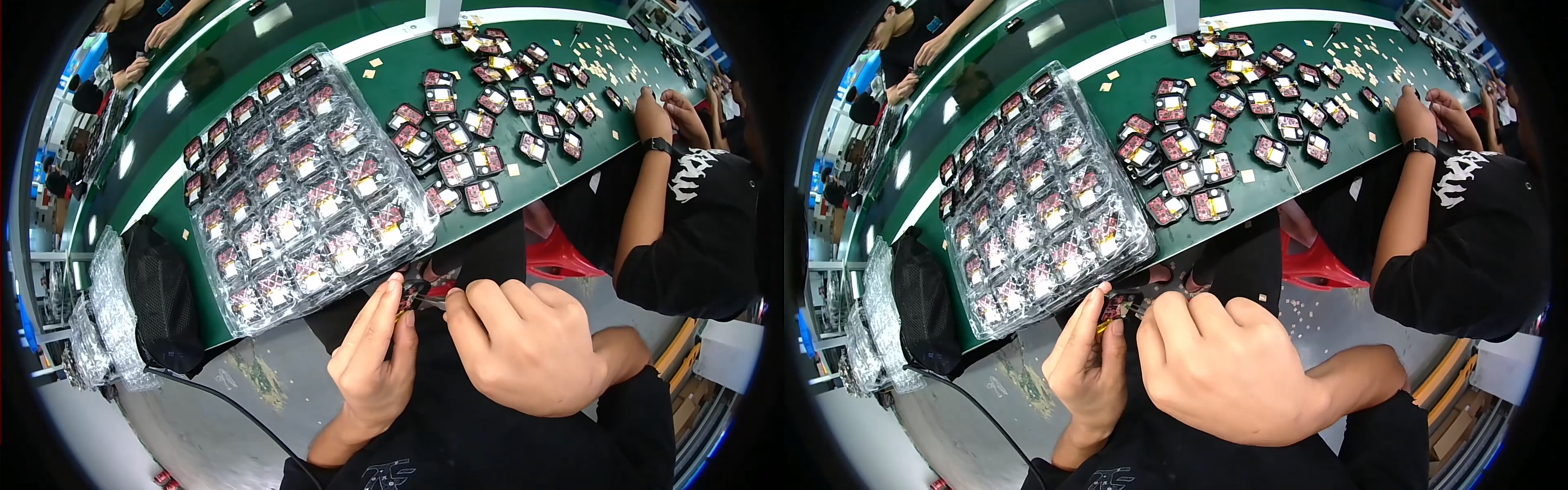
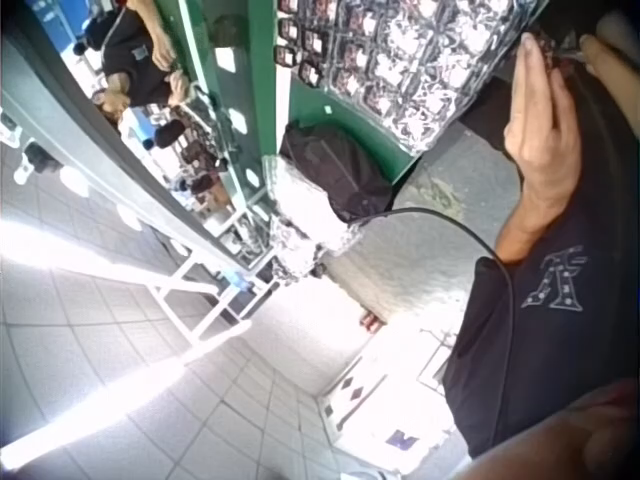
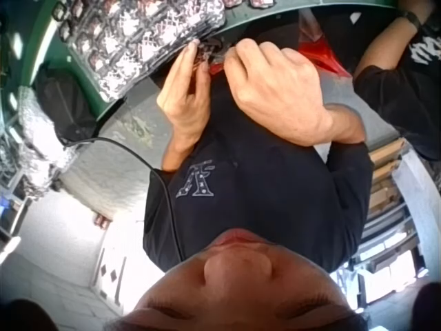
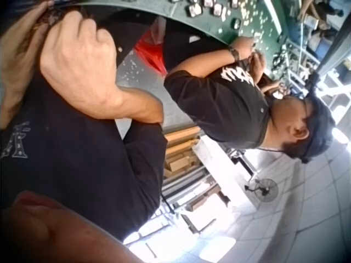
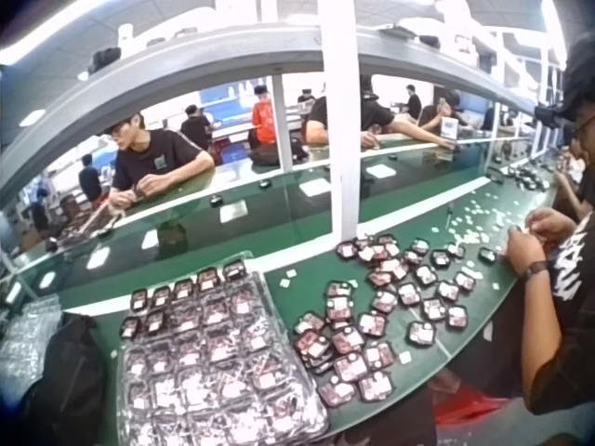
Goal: Assembling small electronic components at a factory workbench using a handheld tool.
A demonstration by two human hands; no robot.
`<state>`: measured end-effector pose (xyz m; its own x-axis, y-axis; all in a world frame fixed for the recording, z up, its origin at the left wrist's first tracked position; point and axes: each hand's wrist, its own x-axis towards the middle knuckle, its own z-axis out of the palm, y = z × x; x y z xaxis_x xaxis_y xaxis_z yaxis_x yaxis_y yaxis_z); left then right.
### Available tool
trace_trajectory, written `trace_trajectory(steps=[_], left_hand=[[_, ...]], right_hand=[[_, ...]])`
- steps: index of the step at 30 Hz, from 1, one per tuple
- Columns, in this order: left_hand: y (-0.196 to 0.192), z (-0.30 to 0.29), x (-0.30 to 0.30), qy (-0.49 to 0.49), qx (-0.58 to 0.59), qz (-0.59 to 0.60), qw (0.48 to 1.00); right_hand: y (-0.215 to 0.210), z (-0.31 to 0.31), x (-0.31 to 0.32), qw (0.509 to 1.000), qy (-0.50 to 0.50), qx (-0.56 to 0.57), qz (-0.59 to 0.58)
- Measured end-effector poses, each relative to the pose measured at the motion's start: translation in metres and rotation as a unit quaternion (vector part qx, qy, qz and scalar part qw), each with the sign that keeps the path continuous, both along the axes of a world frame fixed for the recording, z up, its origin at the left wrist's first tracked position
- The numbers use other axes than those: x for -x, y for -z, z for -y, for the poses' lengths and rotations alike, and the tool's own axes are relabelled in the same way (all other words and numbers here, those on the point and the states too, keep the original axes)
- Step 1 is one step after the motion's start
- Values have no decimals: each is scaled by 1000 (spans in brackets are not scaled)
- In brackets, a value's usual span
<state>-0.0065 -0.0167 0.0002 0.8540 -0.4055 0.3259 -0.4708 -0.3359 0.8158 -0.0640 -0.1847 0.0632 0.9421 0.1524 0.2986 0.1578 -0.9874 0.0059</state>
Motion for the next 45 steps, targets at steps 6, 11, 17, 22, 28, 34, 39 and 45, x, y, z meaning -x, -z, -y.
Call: trace_trajectory(steps=[6, 11, 17, 22, 28, 34, 39, 45], left_hand=[[7, -7, -4, 25, 23, -23, 999], [4, -10, -7, 31, 37, -61, 997], [0, -6, -6, 2, 60, -114, 992], [0, -7, -5, 2, 61, -111, 992], [2, -9, -6, 5, 79, -136, 988], [4, -15, -5, -18, 164, -235, 958], [5, -13, -6, 3, 148, -202, 968], [5, -12, -4, 1, 146, -198, 969]], right_hand=[[-1, 11, -4, 999, -20, 4, 37], [10, 22, -5, 995, -57, -79, 28], [14, 24, -3, 994, -50, -79, 51], [13, 27, -4, 995, -57, -71, 43], [20, 33, -7, 986, -68, -153, 15], [38, 45, -12, 920, -83, -380, -47], [27, 38, -3, 978, -63, -195, 42], [23, 33, -5, 983, -69, -165, 41]])
